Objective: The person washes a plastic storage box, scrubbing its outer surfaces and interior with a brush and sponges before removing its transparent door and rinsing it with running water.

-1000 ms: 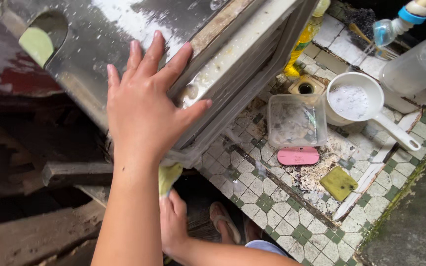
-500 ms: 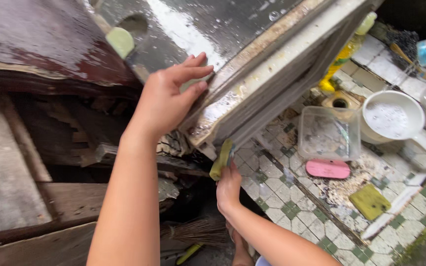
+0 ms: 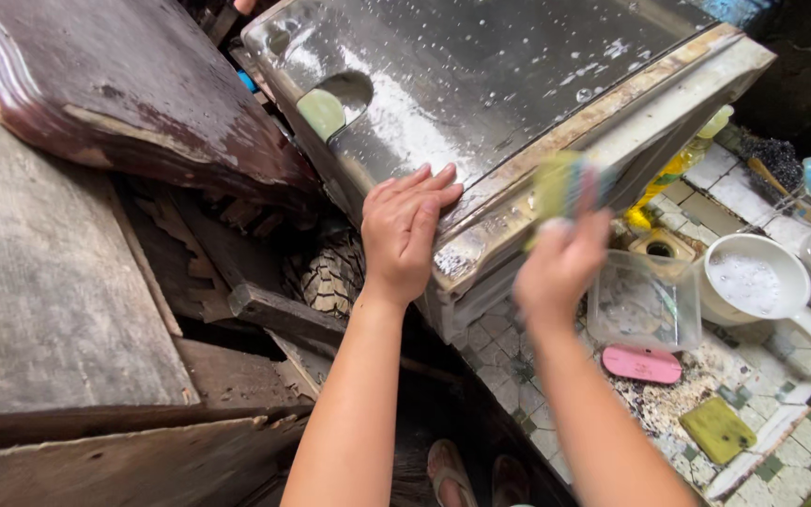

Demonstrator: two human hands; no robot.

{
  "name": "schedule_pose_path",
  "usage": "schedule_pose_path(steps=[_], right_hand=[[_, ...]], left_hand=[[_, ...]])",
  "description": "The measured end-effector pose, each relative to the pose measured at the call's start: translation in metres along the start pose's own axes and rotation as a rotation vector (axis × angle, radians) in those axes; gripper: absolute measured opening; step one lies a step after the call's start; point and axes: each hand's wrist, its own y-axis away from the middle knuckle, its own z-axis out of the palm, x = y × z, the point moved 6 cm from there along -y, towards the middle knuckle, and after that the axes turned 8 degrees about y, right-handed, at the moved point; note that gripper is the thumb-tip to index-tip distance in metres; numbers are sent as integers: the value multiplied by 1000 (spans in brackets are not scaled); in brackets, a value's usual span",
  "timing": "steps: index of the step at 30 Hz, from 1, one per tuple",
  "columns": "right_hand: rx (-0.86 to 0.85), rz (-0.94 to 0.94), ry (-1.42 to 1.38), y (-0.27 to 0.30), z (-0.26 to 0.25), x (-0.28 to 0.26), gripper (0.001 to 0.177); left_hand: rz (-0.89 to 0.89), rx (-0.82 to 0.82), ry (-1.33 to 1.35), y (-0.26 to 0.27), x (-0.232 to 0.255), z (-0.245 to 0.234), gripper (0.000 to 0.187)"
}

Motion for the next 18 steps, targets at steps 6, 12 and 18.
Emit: schedule_pose_path(steps=[6, 12, 18], right_hand=[[77, -553, 106, 70, 11, -41, 55], [70, -390, 137, 7, 3, 40, 51], [198, -46, 22, -92, -18, 97, 32]], left_hand=[[18, 38, 7, -3, 5, -4, 25], [87, -29, -26, -7, 8, -2, 15], [47, -50, -35, -8, 7, 0, 11]])
